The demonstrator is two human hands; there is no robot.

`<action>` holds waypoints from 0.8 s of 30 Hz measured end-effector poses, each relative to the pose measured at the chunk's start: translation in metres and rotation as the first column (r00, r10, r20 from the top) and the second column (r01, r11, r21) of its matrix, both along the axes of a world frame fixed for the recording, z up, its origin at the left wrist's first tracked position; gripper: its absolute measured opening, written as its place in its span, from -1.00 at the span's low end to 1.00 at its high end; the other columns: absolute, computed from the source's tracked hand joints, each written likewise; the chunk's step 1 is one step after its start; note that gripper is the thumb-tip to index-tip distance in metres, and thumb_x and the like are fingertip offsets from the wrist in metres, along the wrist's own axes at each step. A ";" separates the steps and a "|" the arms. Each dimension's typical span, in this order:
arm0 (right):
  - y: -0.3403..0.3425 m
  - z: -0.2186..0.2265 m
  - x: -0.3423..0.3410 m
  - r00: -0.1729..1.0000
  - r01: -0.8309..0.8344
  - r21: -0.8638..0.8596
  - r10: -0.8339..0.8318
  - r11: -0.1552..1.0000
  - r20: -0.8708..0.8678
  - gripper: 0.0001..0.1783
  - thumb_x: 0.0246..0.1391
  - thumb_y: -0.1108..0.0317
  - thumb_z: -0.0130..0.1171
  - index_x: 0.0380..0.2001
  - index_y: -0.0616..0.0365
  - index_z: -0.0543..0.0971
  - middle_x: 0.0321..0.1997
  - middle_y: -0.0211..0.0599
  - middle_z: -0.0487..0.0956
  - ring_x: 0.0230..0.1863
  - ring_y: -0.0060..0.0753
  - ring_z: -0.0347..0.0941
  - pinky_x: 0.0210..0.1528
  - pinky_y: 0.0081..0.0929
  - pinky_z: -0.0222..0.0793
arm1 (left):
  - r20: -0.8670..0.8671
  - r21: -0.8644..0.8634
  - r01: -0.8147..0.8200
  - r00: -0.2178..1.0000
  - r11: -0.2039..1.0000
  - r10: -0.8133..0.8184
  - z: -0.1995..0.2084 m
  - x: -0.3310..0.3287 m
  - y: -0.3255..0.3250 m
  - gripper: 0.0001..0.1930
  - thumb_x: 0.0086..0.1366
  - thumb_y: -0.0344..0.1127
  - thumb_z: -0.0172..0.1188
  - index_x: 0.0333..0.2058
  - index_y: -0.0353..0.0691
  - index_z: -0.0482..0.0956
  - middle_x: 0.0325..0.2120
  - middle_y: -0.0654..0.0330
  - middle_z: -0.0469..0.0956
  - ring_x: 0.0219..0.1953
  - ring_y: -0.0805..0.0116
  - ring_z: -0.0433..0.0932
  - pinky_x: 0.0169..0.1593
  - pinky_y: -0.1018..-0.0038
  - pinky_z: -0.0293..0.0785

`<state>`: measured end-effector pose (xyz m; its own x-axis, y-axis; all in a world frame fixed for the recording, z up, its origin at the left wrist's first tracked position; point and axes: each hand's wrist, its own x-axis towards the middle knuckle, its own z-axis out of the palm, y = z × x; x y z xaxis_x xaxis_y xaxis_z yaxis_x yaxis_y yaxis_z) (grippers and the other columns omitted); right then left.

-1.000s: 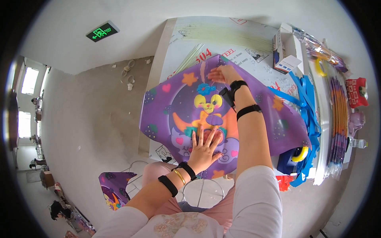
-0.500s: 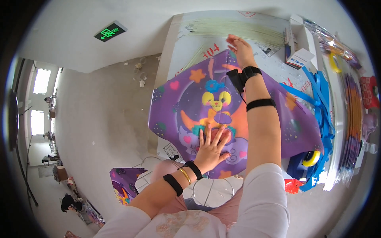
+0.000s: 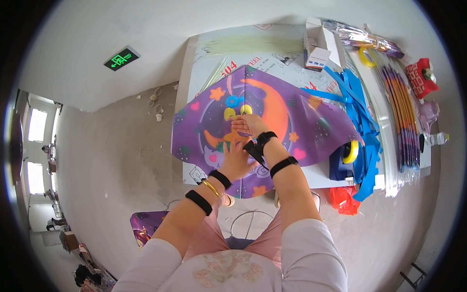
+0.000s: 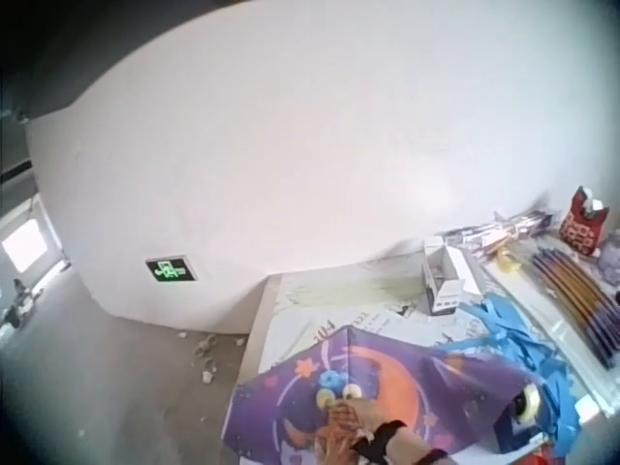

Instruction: The person is assembling a kite by attaching the printed fabric to the plastic frame.

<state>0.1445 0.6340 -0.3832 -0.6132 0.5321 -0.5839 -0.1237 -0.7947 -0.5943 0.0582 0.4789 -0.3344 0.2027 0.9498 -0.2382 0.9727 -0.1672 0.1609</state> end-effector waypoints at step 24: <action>-0.223 -0.022 0.059 0.998 0.059 -0.084 -0.060 0.995 -0.009 -0.57 0.33 0.25 -0.15 0.10 0.35 0.39 0.07 0.03 0.54 0.12 -0.18 0.49 0.17 -0.32 0.37 | -0.051 -0.152 0.056 0.997 0.987 -0.064 -0.044 -0.020 0.110 0.22 0.05 0.43 0.14 0.41 -0.18 -0.35 0.44 0.06 -0.47 0.46 0.00 -0.53 0.36 -0.21 -0.54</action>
<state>0.2032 0.4113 -0.4051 -0.5890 0.5173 -0.6209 -0.1788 -0.8326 -0.5242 0.0384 0.5893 -0.3786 0.2405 0.8888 -0.3902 0.9698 -0.2034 0.1345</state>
